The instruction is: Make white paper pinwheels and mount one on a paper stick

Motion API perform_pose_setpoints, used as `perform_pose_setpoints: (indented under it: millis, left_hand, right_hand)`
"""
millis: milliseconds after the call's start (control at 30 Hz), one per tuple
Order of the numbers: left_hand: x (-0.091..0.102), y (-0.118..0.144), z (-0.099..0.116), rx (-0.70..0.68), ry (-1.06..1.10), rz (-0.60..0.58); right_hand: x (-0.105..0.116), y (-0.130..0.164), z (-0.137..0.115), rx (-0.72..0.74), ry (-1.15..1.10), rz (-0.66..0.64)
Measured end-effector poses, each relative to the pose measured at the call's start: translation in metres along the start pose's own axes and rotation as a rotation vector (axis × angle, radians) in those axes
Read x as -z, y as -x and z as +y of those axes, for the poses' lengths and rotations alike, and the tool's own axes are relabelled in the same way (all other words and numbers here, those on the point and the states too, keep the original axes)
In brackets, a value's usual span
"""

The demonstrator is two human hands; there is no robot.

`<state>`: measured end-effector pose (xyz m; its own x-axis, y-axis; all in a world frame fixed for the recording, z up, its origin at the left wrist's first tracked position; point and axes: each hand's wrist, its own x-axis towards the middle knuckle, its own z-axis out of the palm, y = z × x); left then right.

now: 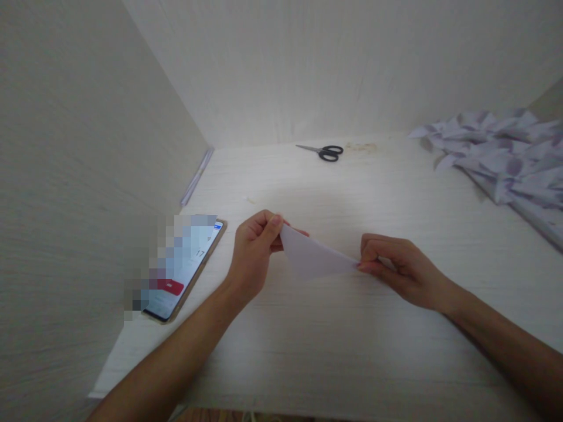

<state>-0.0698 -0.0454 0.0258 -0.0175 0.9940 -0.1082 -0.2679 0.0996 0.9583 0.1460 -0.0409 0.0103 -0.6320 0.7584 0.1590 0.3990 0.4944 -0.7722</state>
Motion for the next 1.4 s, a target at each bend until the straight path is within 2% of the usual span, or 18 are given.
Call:
perform_pose_setpoints:
  millis: [233, 333, 400, 600, 767, 1133, 1300, 1400]
  left_hand:
    - [-0.001, 0.000, 0.007, 0.337, 0.232, -0.090]
    - [-0.002, 0.000, 0.007, 0.476, 0.308, -0.072]
    - [-0.003, -0.001, 0.006, 0.510, 0.310, -0.035]
    - [0.000, -0.005, 0.000, 0.474, 0.245, -0.025]
    - [0.002, -0.007, -0.003, 0.473, 0.209, -0.038]
    - [-0.005, -0.008, -0.005, 0.551, 0.229, 0.004]
    - [-0.001, -0.010, -0.007, 0.433, 0.227, -0.019]
    - [0.003, -0.010, -0.010, 0.341, 0.200, -0.035]
  right_hand:
    - [0.002, -0.002, 0.002, 0.010, -0.081, 0.011]
    - [0.002, -0.002, 0.002, 0.015, -0.161, 0.034]
    - [0.002, -0.002, 0.001, 0.012, -0.261, 0.040]
    - [-0.002, -0.001, -0.006, -0.103, -0.756, -0.123]
    - [-0.004, -0.002, -0.009, -0.164, -0.939, -0.195]
    - [-0.017, -0.002, -0.008, -0.240, -1.138, -0.115]
    - [-0.011, -0.004, -0.008, -0.315, -1.147, -0.036]
    - [-0.007, -0.006, -0.003, -0.390, -1.153, 0.110]
